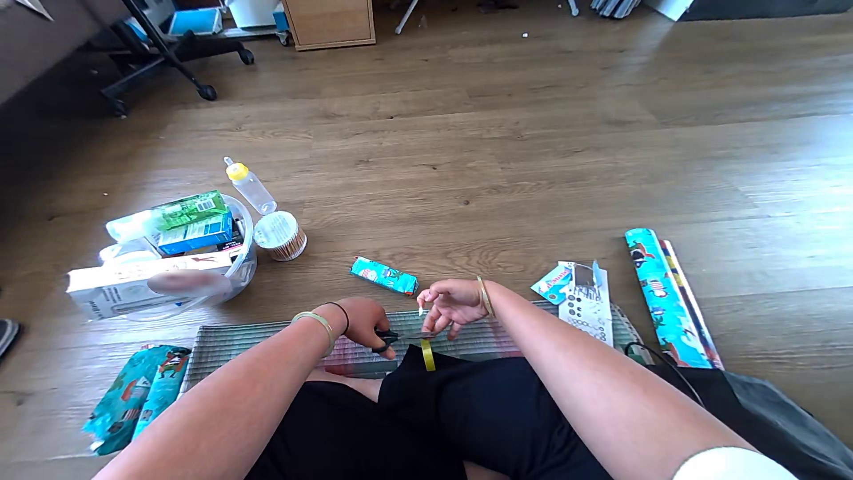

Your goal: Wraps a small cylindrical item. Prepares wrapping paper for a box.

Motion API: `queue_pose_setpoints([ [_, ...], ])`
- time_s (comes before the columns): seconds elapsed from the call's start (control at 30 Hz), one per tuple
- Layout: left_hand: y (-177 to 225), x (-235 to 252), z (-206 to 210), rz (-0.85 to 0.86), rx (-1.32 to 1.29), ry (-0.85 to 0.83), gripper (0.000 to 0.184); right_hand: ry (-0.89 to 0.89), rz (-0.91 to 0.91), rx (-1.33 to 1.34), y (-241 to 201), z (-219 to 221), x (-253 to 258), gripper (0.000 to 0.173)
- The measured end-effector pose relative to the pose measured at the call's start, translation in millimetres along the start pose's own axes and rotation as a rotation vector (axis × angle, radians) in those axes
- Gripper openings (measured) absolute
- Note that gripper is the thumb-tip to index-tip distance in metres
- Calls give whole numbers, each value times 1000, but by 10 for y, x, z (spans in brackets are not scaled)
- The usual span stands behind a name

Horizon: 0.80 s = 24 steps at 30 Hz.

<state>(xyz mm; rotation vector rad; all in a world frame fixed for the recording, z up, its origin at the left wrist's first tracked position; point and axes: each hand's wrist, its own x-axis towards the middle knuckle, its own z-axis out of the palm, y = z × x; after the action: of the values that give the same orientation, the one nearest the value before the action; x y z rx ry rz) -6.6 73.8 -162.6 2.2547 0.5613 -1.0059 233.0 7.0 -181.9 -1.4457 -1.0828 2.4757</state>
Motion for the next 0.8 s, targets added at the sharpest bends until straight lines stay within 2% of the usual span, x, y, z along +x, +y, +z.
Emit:
queue_pose_setpoints([
  [0.4,-13,19,8,33,26,-8,54,20,3,10,-14,29,-12,42],
  [0.7,-17,-110,-40,-54,0,-51,60,7,-2,-34,-5,34,-12,42],
  [0.8,-46,-153,-50,-79,19,-69,62,6,1,23,-8,25,2,39],
])
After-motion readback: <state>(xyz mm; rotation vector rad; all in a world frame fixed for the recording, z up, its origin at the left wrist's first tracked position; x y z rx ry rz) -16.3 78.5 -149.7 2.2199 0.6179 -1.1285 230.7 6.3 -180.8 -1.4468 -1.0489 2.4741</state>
